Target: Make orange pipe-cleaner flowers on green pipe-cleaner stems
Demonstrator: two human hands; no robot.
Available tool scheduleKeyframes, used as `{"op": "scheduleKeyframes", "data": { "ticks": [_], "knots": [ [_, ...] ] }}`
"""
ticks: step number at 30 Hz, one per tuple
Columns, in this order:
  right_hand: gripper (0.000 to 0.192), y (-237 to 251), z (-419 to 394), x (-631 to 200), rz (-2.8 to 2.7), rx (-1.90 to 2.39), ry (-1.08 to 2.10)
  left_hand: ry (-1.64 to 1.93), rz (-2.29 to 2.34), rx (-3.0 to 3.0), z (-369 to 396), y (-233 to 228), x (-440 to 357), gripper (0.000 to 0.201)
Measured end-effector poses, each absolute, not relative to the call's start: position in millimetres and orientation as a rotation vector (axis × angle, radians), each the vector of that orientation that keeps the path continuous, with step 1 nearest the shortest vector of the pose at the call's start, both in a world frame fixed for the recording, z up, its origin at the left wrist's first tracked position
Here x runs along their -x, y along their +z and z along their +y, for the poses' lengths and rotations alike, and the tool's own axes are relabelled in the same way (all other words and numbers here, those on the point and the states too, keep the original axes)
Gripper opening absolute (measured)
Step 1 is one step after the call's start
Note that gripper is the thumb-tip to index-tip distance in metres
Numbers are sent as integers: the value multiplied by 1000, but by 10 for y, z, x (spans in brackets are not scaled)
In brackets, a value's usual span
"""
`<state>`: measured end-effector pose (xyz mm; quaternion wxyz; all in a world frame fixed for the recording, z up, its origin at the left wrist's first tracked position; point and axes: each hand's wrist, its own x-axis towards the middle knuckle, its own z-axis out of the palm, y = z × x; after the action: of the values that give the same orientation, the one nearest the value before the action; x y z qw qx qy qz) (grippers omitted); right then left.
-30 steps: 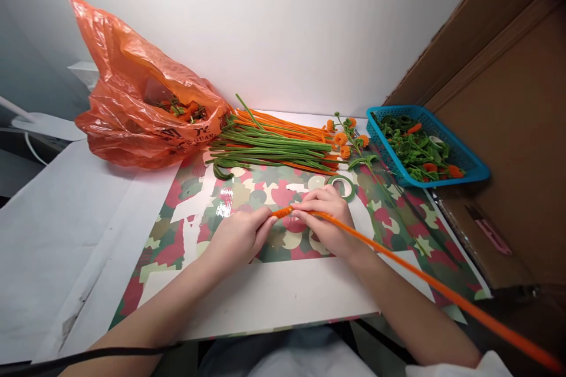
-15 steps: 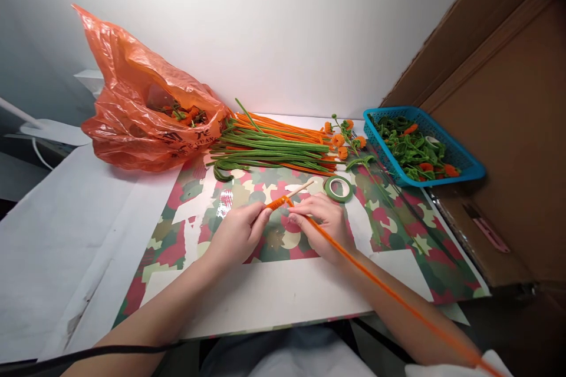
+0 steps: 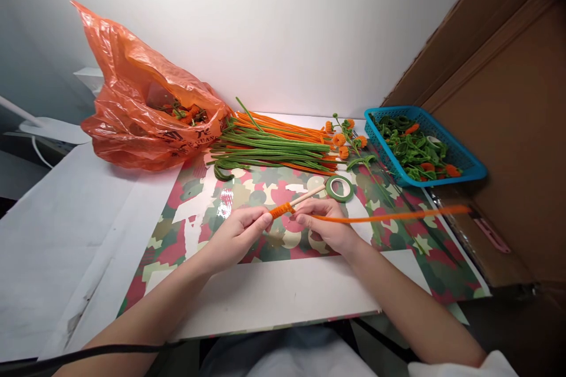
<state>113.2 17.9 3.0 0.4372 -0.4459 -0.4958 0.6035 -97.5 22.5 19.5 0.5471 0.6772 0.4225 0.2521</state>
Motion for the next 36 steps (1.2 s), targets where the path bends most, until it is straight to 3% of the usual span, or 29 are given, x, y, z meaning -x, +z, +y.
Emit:
{"op": "scheduleKeyframes", "data": {
  "ticks": [6,15,26,31,36],
  "knots": [
    [40,-8,223,-1222,-1060,1106,1803,518,931,-1549,219,162,1025,43],
    [36,97,245,-1274,-1069,1164,1887,266,859,-1800,215,276,1018,39],
    [19,377,201,-1398,-1552,1284,1559,105,806,-1995,217,296,974,33],
    [25,331,183,-1361,-1513,1368,1536,92,878,-2040,212,298,945,34],
    [28,282,143,-1269,-1535,1355,1273,149,1016,-2068,209,282,912,35]
  ]
}}
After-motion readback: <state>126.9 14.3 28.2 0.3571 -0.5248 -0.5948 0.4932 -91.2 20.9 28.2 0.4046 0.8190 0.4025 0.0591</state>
